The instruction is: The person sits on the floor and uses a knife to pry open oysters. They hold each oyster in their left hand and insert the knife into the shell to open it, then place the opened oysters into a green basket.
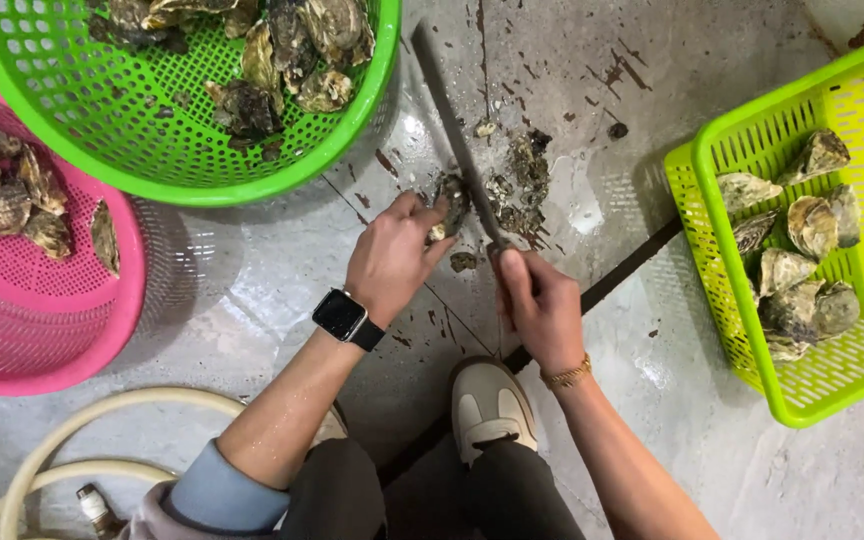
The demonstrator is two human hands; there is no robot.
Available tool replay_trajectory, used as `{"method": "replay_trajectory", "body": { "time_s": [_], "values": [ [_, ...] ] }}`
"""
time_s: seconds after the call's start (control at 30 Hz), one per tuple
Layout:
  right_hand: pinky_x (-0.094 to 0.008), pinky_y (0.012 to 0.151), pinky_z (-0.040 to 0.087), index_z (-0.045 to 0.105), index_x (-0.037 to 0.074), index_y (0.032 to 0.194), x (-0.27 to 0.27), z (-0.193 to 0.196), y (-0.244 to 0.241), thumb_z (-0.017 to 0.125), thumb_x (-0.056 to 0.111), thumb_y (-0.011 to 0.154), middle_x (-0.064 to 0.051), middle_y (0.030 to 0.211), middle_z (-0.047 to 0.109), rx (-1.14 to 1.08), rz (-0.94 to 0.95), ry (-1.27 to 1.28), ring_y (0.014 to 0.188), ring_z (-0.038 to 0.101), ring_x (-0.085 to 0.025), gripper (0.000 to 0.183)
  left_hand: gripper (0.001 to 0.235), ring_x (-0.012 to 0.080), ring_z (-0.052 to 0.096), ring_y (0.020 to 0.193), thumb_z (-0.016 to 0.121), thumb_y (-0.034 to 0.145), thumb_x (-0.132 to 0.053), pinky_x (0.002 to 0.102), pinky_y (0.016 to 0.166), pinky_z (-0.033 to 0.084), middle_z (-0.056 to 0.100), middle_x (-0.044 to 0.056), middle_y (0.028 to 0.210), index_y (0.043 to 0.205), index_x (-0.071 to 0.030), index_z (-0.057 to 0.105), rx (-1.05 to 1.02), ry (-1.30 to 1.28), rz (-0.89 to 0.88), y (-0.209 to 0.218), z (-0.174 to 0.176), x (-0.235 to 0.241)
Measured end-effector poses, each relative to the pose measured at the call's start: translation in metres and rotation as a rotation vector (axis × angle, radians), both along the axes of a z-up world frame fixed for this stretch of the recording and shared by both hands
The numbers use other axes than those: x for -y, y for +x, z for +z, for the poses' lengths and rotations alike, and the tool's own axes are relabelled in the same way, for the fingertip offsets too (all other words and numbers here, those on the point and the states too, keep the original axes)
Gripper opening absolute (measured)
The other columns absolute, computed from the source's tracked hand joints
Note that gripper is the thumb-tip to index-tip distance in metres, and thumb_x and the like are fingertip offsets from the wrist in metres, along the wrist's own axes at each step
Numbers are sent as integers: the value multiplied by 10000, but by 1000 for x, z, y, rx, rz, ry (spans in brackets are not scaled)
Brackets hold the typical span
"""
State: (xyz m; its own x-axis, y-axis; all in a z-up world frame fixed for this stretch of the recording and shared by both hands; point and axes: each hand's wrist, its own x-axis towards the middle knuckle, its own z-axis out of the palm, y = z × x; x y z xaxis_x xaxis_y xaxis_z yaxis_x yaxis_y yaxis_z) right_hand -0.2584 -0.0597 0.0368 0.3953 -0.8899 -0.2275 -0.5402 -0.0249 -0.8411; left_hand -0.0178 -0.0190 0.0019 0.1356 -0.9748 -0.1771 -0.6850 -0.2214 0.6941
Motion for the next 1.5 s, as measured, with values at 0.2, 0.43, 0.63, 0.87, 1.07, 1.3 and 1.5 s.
{"method": "replay_trajectory", "body": {
  "time_s": [0.2,0.43,0.63,0.87,1.07,1.3,1.5],
  "values": [
    [-401,624,578,673,117,794,15,20,5,599,386,1363,-113,515,705,4,-47,42,512,681,-261,634,474,305,862,880,963,1121,-320,445,852,734,817,184,1138,1562,-160,896,-26,33,87,26,-31,-13],
    [-332,553,565,629,166,706,5,29,-2,480,395,1392,-56,474,665,119,-83,126,413,647,-200,738,492,410,881,998,988,1083,-334,498,880,726,741,171,1199,1543,-175,917,-27,-31,142,29,-41,-26],
    [-325,534,577,717,143,790,-15,25,-4,544,309,1359,-52,471,693,140,-59,86,404,676,-200,617,521,249,880,900,1068,1019,-423,350,812,724,732,84,1107,1446,-149,951,31,-86,156,8,-52,-34],
    [-359,541,616,838,79,1026,-16,9,-11,615,259,1333,-69,540,753,104,0,-14,451,750,-240,420,423,254,851,848,1053,1014,-262,382,796,744,700,127,1081,1381,-77,955,75,-30,60,-11,-16,-17],
    [-387,592,588,799,117,912,6,10,-11,613,363,1353,-73,522,722,17,2,-16,487,714,-260,538,476,360,883,917,1007,1053,-239,516,837,771,634,97,1126,1493,-83,911,21,13,11,-1,-3,-8],
    [-431,632,542,803,73,906,-1,-58,-38,631,403,1362,-187,583,728,13,-40,23,568,690,-274,589,482,435,887,967,1006,1051,-244,598,873,762,657,126,1168,1495,-84,911,-35,22,1,5,-16,-9],
    [-360,681,560,698,146,753,12,22,-5,608,403,1364,-71,533,690,40,-66,102,574,625,-189,668,436,432,874,1020,987,1062,-247,567,918,747,663,152,1227,1467,-98,928,-58,83,-39,25,-10,-10]
  ]
}}
